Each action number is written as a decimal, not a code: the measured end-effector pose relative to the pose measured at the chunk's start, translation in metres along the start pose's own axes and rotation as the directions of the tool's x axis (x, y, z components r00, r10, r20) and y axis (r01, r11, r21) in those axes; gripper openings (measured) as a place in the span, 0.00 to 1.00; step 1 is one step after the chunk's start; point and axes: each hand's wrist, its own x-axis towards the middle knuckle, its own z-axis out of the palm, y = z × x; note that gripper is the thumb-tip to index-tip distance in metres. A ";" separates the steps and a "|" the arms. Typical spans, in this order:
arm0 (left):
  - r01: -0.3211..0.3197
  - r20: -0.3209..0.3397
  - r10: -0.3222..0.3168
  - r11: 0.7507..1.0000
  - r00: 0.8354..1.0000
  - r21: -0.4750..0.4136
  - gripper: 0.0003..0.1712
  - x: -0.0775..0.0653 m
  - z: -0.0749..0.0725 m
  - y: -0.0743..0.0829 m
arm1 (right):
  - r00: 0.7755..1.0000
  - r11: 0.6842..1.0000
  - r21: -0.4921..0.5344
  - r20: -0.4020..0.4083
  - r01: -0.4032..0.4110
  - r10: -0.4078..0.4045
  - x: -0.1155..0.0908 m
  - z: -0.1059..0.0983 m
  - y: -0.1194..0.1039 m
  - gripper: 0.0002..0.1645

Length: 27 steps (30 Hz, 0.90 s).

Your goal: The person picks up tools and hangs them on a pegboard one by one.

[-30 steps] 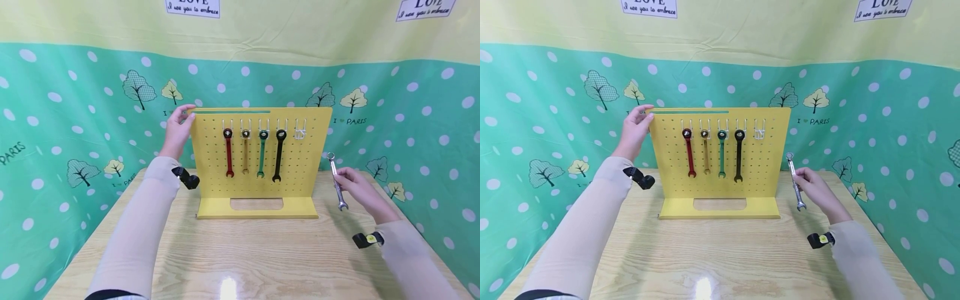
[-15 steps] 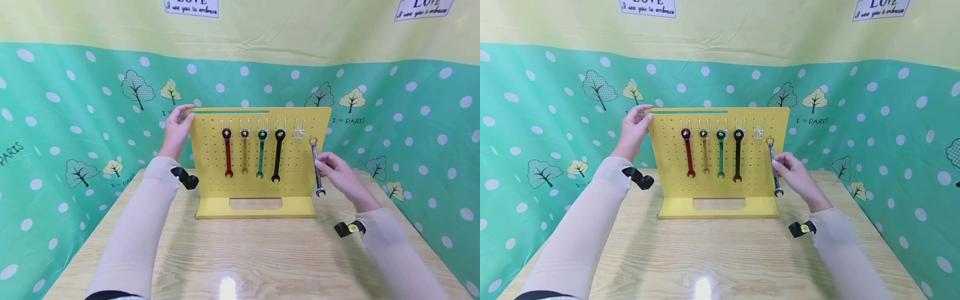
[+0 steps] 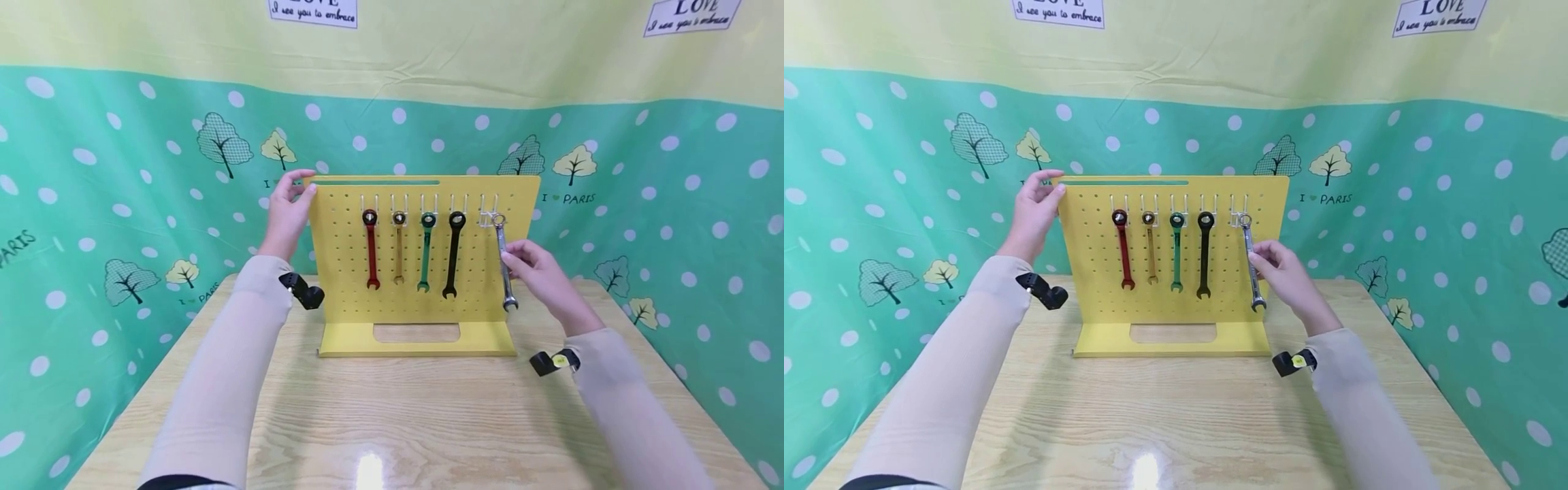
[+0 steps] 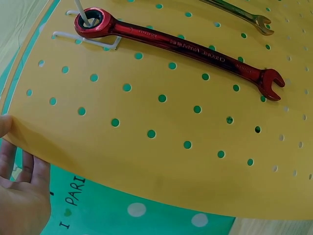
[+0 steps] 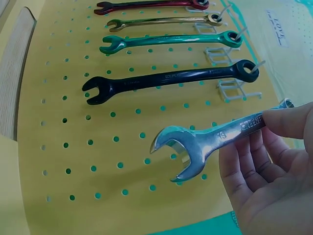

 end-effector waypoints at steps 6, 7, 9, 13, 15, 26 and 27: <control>-0.003 -0.003 0.003 1.000 1.000 -0.014 0.15 0.001 0.000 0.000 | 1.000 0.999 0.026 0.017 -0.021 0.021 0.006 0.004 0.005 0.25; -0.003 -0.001 0.003 1.000 1.000 -0.018 0.15 0.001 -0.001 0.000 | 1.000 0.999 0.032 0.019 -0.024 0.023 0.007 0.005 0.006 0.25; -0.005 0.000 0.005 1.000 1.000 -0.023 0.15 0.001 0.000 -0.001 | 0.999 0.999 0.044 0.021 -0.025 0.024 0.009 0.006 0.009 0.24; -0.006 0.008 0.006 1.000 1.000 -0.027 0.16 0.000 0.000 -0.001 | 0.999 0.997 0.070 0.027 -0.039 0.037 0.011 0.009 0.013 0.24; -0.005 0.013 0.005 1.000 1.000 -0.029 0.16 -0.001 0.000 -0.002 | 0.999 0.996 0.083 0.027 -0.042 0.040 0.012 0.011 0.015 0.24; -0.012 -0.002 0.012 1.000 1.000 -0.022 0.15 -0.001 -0.001 -0.001 | 0.996 0.981 0.183 -0.044 -0.066 0.076 0.019 0.029 0.023 0.28; -0.011 -0.001 0.011 1.000 1.000 -0.019 0.15 -0.001 -0.001 -0.001 | 0.996 0.980 0.189 -0.050 -0.066 0.077 0.020 0.030 0.024 0.28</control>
